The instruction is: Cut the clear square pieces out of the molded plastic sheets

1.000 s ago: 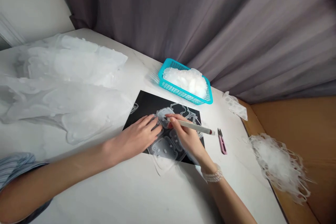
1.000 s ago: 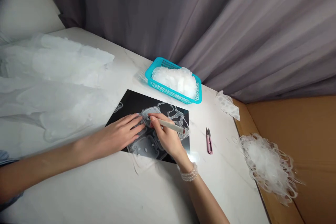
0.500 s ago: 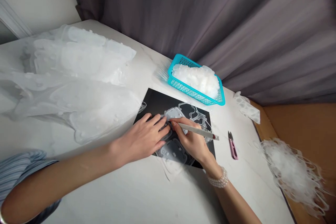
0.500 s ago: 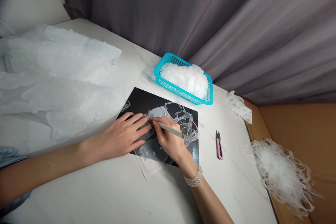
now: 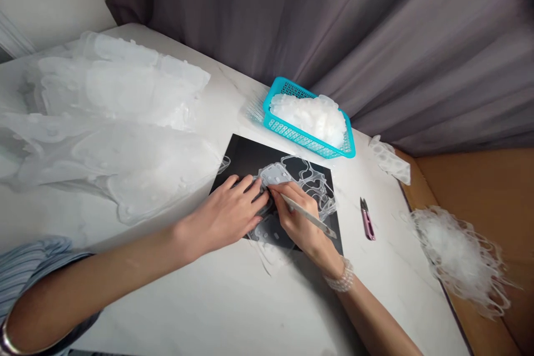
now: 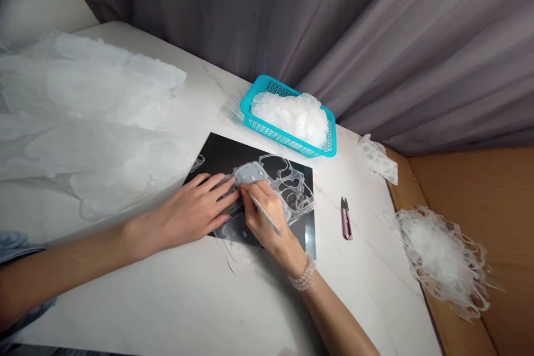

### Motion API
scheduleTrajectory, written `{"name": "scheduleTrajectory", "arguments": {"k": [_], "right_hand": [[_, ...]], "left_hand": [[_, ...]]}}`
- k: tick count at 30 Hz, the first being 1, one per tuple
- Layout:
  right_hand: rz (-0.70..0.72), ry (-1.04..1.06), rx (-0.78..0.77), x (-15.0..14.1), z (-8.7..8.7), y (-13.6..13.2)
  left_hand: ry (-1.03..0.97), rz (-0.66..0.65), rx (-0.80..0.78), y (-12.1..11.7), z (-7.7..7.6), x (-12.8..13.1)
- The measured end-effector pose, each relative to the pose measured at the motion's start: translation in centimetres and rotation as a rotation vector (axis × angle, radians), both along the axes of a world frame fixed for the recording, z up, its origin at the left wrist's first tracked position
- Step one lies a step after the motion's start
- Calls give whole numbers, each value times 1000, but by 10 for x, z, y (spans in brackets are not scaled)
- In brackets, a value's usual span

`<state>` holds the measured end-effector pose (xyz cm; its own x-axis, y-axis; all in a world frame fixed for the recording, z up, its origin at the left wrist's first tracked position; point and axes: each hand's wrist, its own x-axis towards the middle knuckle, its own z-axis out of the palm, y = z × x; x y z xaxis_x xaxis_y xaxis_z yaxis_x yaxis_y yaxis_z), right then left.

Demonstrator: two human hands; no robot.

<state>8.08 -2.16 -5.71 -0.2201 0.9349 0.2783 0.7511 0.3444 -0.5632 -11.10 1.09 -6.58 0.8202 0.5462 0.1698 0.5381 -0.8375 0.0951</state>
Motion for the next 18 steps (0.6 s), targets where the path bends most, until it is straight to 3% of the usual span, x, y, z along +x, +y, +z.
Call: {"name": "scheduleTrajectory", "arguments": {"k": [7,14,18], "right_hand": [[107,-137,114,5,-20,-2],[215,-318,100,5,-10,1],[211,-234,58,1,-10,5]], "left_hand": [[-32,6,-31,2,-4,-2],[-30,61,51,-7,-15,0],[-19,88,76,-10,-19,2]]}}
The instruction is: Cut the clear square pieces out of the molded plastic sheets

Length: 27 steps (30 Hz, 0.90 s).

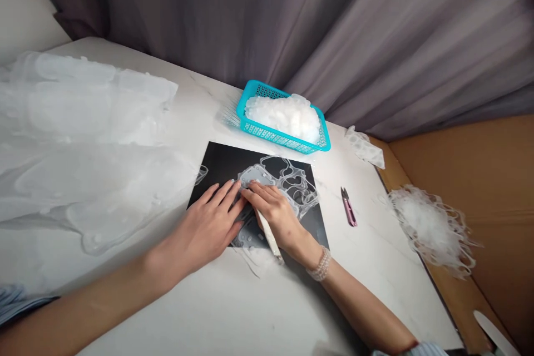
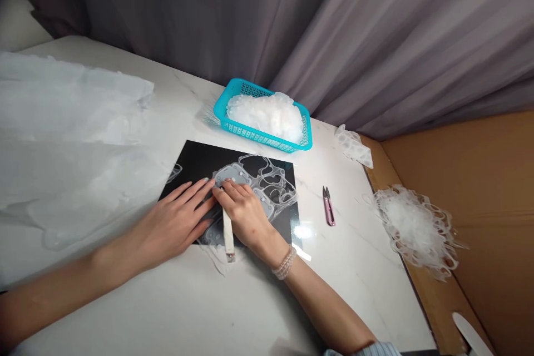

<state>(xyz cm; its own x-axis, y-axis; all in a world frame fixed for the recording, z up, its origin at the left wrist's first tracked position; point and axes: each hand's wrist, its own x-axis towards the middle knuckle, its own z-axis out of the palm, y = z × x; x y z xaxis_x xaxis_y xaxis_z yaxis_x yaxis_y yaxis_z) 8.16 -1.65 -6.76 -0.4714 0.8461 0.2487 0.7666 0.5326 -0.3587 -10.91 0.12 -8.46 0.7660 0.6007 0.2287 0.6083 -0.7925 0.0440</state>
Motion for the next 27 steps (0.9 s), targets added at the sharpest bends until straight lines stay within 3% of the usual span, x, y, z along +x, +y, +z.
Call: {"name": "scheduleTrajectory", "arguments": {"k": [3,7,9,11,13,16,18,20,22,24,27], "right_hand": [[-201,343,-43,19,-1,4],[-696,991,-129,95,12,7],[-740,1037,-180,134,22,4],[-746,1072,-215,151,32,-1],[-722,1135,-243,140,41,-8],[-625,1112,-218,87,57,-26],[-489,936,-190,48,68,-41],[-201,687,-294,20,78,-55],[-7,533,-384,8,83,-62],[-85,541,-365,8,83,-58],[-420,602,-299,17,78,-36]], "left_hand": [[19,8,6,0,0,0],[40,-1,-8,0,0,0],[27,-6,-19,1,-1,0],[-15,-14,-52,2,1,0],[-104,-19,-133,4,8,1],[-401,10,-424,5,29,3],[-659,57,-839,5,43,7],[-857,104,-1374,5,51,11],[-960,153,-1756,4,50,15],[-976,208,-1843,3,45,16],[-944,192,-1722,2,37,16]]}}
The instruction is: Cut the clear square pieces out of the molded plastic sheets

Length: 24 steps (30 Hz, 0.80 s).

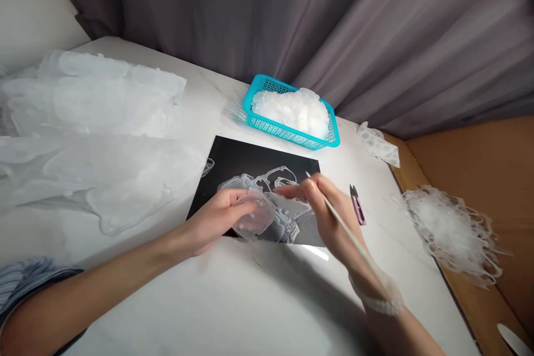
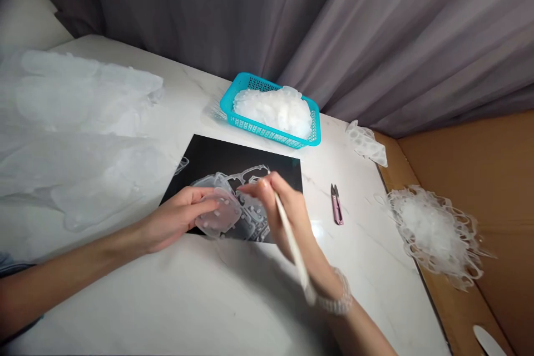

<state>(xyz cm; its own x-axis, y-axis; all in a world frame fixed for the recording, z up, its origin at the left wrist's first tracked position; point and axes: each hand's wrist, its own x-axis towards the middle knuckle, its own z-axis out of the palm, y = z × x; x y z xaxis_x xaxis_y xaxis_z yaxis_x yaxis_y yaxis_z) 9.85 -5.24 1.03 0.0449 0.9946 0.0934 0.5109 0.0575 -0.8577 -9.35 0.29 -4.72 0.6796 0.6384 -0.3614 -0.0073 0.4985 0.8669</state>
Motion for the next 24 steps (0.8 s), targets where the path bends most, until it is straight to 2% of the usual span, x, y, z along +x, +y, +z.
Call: {"name": "scheduleTrajectory", "arguments": {"k": [2,6,9,12,15,19,22,24], "right_hand": [[-49,-10,-77,1,-4,19],[84,-21,-186,-13,-13,42],[142,2,-128,-26,-25,39],[145,-75,26,-26,-42,27],[73,-211,123,-7,-58,22],[-139,-210,104,34,-67,32],[-242,-226,99,53,-59,43],[-284,-253,146,52,-49,47]], "left_hand": [[21,-11,98,0,-1,-1],[207,-22,294,1,1,-1],[322,-19,399,-1,1,-1],[333,29,451,-4,-1,-1],[284,186,401,0,-1,-3],[85,433,202,13,4,-10],[-22,457,90,19,9,-14],[-53,430,48,18,13,-15]]}}
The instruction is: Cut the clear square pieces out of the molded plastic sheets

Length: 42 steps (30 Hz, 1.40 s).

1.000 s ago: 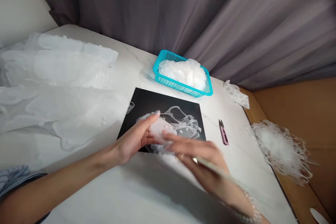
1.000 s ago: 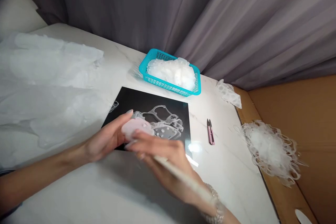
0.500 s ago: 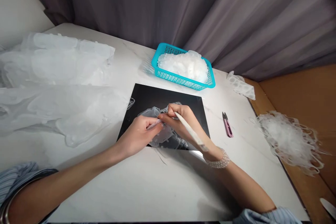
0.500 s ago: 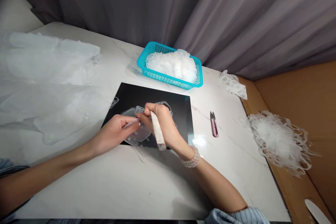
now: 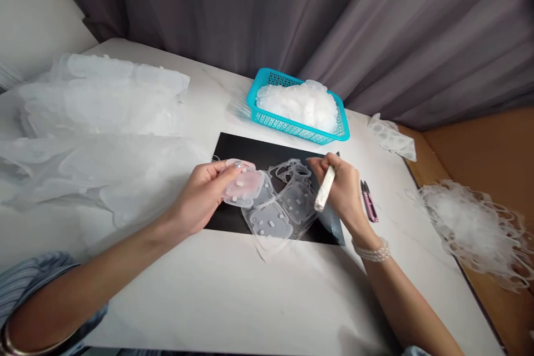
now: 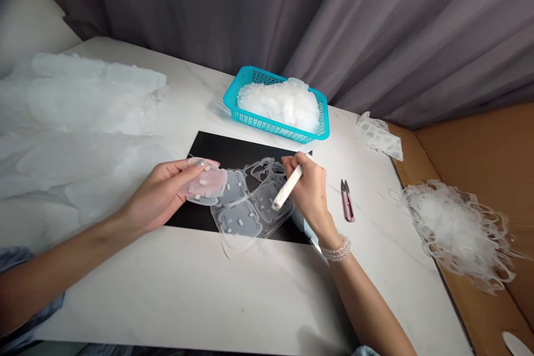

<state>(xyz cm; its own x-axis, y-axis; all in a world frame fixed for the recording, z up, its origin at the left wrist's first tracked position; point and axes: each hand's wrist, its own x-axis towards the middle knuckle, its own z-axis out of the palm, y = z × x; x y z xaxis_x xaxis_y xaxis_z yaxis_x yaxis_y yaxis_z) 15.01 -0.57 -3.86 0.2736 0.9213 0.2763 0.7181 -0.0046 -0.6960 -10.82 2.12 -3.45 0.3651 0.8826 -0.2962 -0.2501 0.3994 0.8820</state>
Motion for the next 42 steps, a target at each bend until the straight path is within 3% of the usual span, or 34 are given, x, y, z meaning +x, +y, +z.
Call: {"name": "scheduleTrajectory", "arguments": {"k": [3,7,11,17,20,24,27,30,31,33,37,39,42], "right_hand": [[26,89,51,-20,20,-5],[285,531,-192,-56,39,-19],[375,838,-283,-68,36,-25],[356,955,-267,-65,22,-20],[332,867,-230,-64,23,-21],[294,458,-17,-60,31,-29],[587,121,99,-54,35,-36],[870,-130,125,-53,28,-38],[875,-155,131,-54,23,-38],[746,-45,118,-56,15,-37],[325,542,-91,-58,12,-28],[252,783,-170,-56,17,-23],[244,935,-236,-51,22,-20]], "left_hand": [[-35,-57,-26,-4,5,0],[-81,-144,-55,-9,9,-1],[-169,-221,-81,-10,8,-4],[-275,-253,-149,-9,7,-5],[-313,-249,-183,-8,7,-4],[-277,-203,-222,-6,8,-4],[-263,-174,-229,-5,8,-4],[-251,-177,-236,-5,8,-4],[-244,-179,-245,-5,8,-4],[-232,-192,-265,-5,8,-5],[-138,-305,-182,-3,7,-8],[-44,-340,-135,-2,5,-9],[50,-322,-142,-1,3,-9]]}}
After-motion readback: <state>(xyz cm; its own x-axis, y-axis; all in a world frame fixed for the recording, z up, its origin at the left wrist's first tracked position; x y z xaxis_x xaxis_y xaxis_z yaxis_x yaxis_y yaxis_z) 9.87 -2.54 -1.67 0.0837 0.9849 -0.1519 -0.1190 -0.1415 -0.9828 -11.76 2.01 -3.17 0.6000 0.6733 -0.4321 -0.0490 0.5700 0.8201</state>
